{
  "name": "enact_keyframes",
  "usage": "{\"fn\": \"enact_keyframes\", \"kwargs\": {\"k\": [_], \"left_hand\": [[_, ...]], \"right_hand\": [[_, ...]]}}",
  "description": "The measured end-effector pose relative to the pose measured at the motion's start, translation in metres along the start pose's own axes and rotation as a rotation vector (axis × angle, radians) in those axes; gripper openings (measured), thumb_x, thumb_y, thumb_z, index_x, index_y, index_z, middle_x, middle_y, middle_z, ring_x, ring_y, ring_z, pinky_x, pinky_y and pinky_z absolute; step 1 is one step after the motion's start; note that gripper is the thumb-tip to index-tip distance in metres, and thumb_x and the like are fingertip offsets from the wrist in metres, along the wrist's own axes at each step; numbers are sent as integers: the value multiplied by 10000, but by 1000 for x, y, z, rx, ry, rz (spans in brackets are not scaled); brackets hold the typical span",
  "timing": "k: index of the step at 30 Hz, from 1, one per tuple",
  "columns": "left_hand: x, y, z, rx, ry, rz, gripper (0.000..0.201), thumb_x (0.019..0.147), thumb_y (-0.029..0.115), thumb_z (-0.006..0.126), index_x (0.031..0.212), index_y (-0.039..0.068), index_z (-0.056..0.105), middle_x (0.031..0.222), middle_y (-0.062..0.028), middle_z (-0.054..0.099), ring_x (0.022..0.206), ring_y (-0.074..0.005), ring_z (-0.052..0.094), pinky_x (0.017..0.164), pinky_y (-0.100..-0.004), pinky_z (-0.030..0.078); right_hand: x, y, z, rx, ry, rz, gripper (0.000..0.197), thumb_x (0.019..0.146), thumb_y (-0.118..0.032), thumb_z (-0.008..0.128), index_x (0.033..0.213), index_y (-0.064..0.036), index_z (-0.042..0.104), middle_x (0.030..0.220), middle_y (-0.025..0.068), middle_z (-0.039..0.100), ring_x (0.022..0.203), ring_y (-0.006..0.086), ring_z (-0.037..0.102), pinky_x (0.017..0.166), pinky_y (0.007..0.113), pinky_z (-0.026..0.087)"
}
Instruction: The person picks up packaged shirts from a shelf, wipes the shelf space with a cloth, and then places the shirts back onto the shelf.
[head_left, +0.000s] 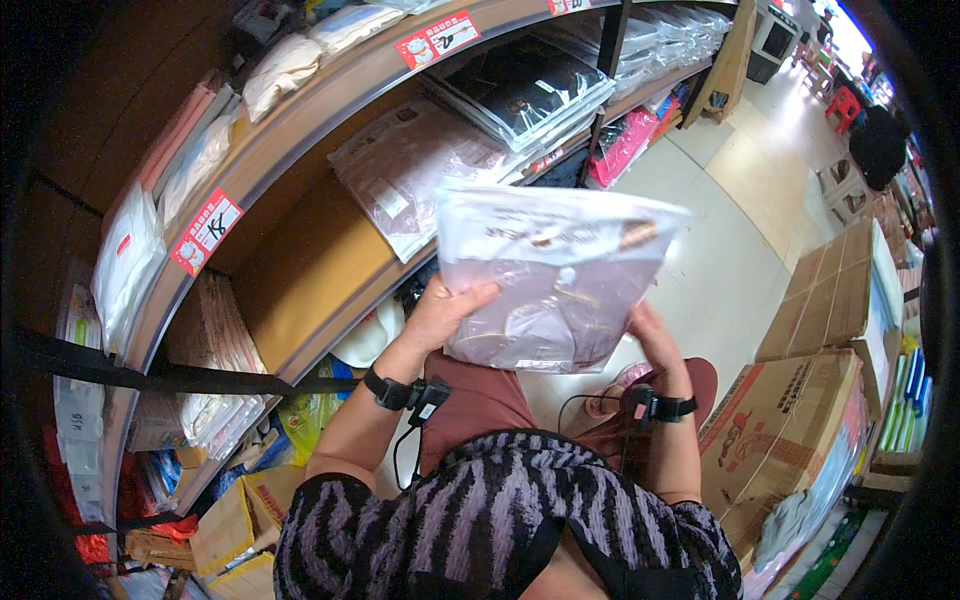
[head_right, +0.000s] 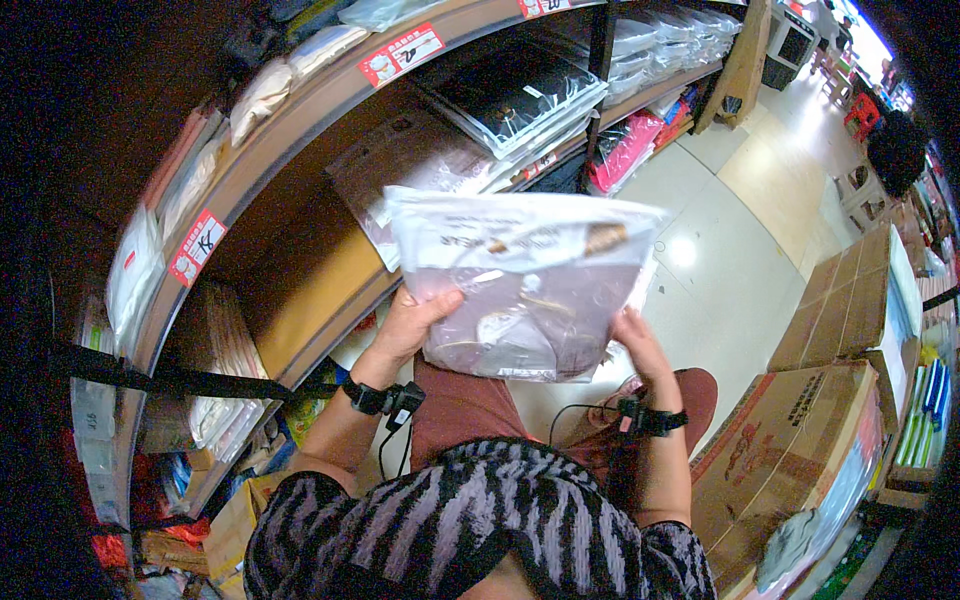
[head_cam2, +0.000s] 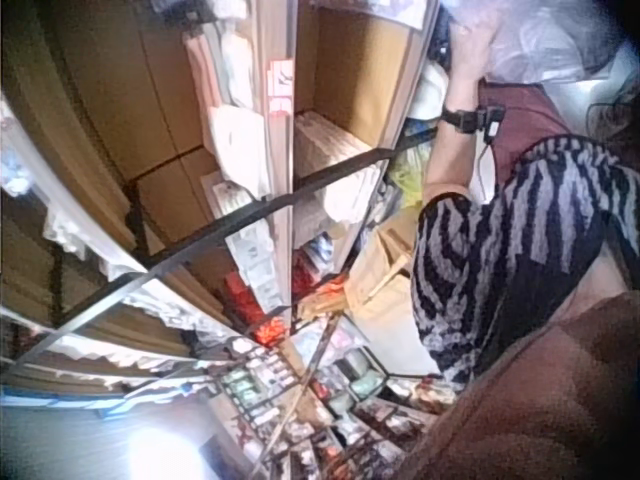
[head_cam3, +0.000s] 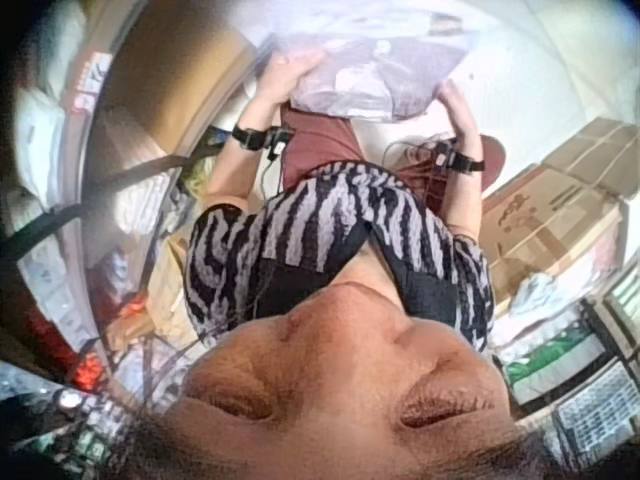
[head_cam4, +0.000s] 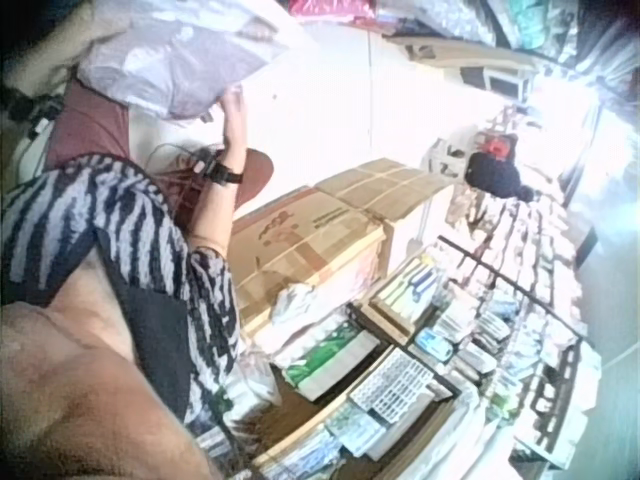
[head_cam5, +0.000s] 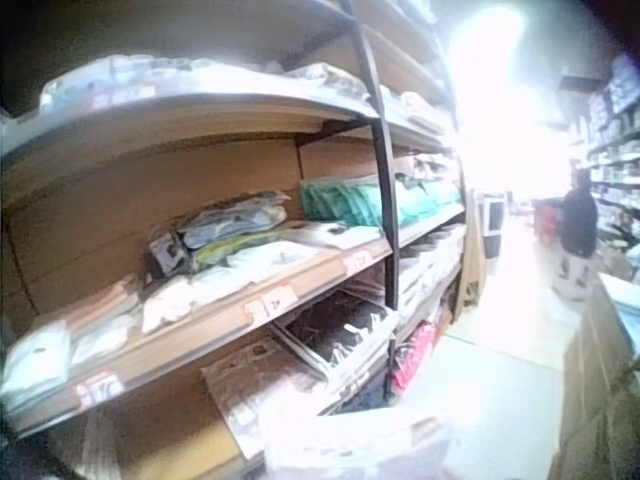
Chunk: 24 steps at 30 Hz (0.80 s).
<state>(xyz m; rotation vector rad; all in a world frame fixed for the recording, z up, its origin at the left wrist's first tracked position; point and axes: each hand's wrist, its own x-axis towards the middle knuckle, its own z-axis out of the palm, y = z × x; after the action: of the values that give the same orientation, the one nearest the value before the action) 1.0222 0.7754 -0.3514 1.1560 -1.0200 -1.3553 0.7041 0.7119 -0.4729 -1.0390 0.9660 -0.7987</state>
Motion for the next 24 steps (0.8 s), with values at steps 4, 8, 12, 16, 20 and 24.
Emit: {"fn": "enact_keyframes", "kwargs": {"k": [4, 8, 12, 16, 20, 24], "left_hand": [[2, 4, -28, -217, 213, 29, 271, 786, 79, 589, 1041, 11, 533, 952, -53, 578, 855, -131, 550, 756, -257, 452], [10, 8, -56, -282, 337, 32, 296, 789, 61, 573, 1067, -14, 506, 980, -86, 573, 874, -158, 557, 773, -282, 465], [37, 18, -92, -250, 445, 105, 326, 793, 45, 556, 1094, -42, 466, 1024, -116, 555, 892, -190, 558, 777, -312, 470], [54, 16, -143, -449, 529, 196, 342, 799, 68, 553, 1105, -39, 445, 1036, -141, 544, 906, -232, 557, 790, -349, 465], [43, -35, -169, -386, 481, -59, 280, 828, 85, 493, 1084, -24, 459, 1078, -130, 516, 941, -230, 532, 819, -333, 458], [10, -26, -142, -367, 480, -109, 453, 815, 29, 485, 1236, 59, 322, 1148, -131, 457, 985, -240, 513, 809, -358, 468]], "right_hand": [[-3, -9, 58, -164, -250, 248, 323, 816, -226, 562, 1044, -2, 520, 908, 41, 574, 807, 118, 529, 760, 238, 424], [18, -38, 89, -141, -226, 117, 313, 814, -172, 558, 1063, 11, 506, 940, 45, 569, 853, 108, 510, 782, 239, 410], [65, -59, 108, -318, -203, -250, 321, 815, -135, 544, 1089, 20, 481, 935, 42, 557, 857, 104, 491, 779, 240, 402], [108, -72, 139, -21, -112, -113, 268, 823, -137, 532, 1054, -13, 480, 892, 42, 556, 759, 89, 518, 679, 225, 434], [113, -56, 149, 437, -62, 101, 247, 833, -94, 492, 1073, -44, 460, 887, 45, 550, 730, 132, 553, 653, 271, 475], [106, -45, 143, 466, -133, 66, 321, 815, -47, 496, 1126, -57, 416, 948, 57, 548, 798, 154, 557, 667, 296, 478]]}}
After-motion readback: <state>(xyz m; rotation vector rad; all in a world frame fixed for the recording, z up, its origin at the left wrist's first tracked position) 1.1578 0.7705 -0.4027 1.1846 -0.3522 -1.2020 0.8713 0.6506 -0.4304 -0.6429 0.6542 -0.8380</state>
